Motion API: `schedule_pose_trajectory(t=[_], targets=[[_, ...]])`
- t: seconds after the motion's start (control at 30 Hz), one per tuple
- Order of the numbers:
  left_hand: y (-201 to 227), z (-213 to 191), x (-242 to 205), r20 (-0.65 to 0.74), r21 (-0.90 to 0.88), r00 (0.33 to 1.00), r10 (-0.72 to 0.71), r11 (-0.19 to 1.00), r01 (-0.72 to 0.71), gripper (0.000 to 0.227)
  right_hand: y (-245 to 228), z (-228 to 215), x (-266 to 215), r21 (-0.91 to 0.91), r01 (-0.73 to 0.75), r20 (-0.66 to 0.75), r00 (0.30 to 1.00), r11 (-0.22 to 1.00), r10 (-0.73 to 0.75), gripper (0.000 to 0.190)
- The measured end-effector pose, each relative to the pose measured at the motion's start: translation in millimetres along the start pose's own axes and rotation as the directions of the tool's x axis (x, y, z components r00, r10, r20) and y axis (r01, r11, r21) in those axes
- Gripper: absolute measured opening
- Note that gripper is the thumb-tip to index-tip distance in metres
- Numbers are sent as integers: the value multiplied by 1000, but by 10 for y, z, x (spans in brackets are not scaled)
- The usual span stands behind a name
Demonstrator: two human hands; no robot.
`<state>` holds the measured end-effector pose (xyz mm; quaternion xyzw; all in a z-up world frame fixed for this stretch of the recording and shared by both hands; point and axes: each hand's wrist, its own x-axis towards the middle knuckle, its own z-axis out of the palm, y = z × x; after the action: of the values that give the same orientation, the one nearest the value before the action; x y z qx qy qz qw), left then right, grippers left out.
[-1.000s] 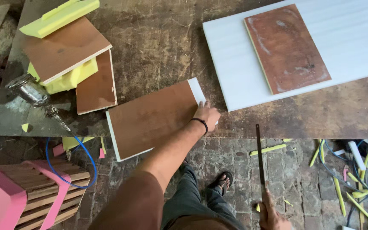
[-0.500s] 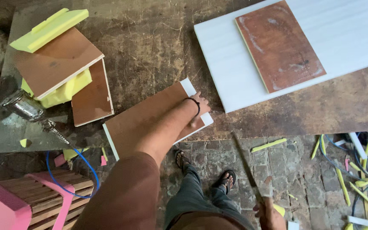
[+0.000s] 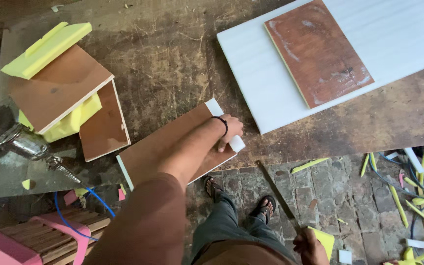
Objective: The person fills a spray gun with liquid from a container and sprays two rectangular boards on a workbench. After spraying, the person uses a metal bar to cut a white strip from the edge of one board and then cuts a similar strip from the second board.
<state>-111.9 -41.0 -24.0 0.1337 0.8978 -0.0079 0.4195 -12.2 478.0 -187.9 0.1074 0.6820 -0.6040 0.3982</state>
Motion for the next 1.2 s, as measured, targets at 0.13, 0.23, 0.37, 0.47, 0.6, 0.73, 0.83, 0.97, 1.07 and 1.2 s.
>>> schedule_pose_trajectory(t=[0.13,0.23,0.37,0.47,0.6,0.73,0.83,0.97,1.07,1.2], targets=[[-103,207,-45,-216,-240,973,-81,970,27,60,-192,177,19,-547,271,110,961,792,-252,17],[-153,137,-24,-307,-499,927,-213,866,34,60,-466,345,113,-650,268,151,963,711,-225,16],[-261,-343,-30,-416,-707,801,-431,707,13,82,-805,613,196,-827,450,296,858,337,-420,19],[-277,-751,-130,-654,-685,608,-449,692,-226,77,-987,782,200,-791,484,331,853,375,-403,26],[-425,-891,-526,-816,-577,169,-553,799,-173,64,-1127,1011,217,-713,517,329,843,474,-426,21],[-369,-390,-906,-380,-731,147,-913,199,-652,60,-1244,1377,278,-420,336,276,932,843,-234,20],[21,35,-871,-62,-571,258,-964,-178,-802,60,-1329,1577,226,-22,58,333,942,998,-47,15],[621,361,-713,65,-202,355,-933,-361,-911,50,-1459,1664,98,118,-156,408,908,981,96,14],[1124,477,-635,36,-198,405,-914,-404,-893,49,-1487,1662,10,46,-112,458,885,993,79,7],[1880,327,-513,-161,-408,480,-862,-385,-828,67,-1485,1739,-9,53,-69,483,875,996,35,5]])
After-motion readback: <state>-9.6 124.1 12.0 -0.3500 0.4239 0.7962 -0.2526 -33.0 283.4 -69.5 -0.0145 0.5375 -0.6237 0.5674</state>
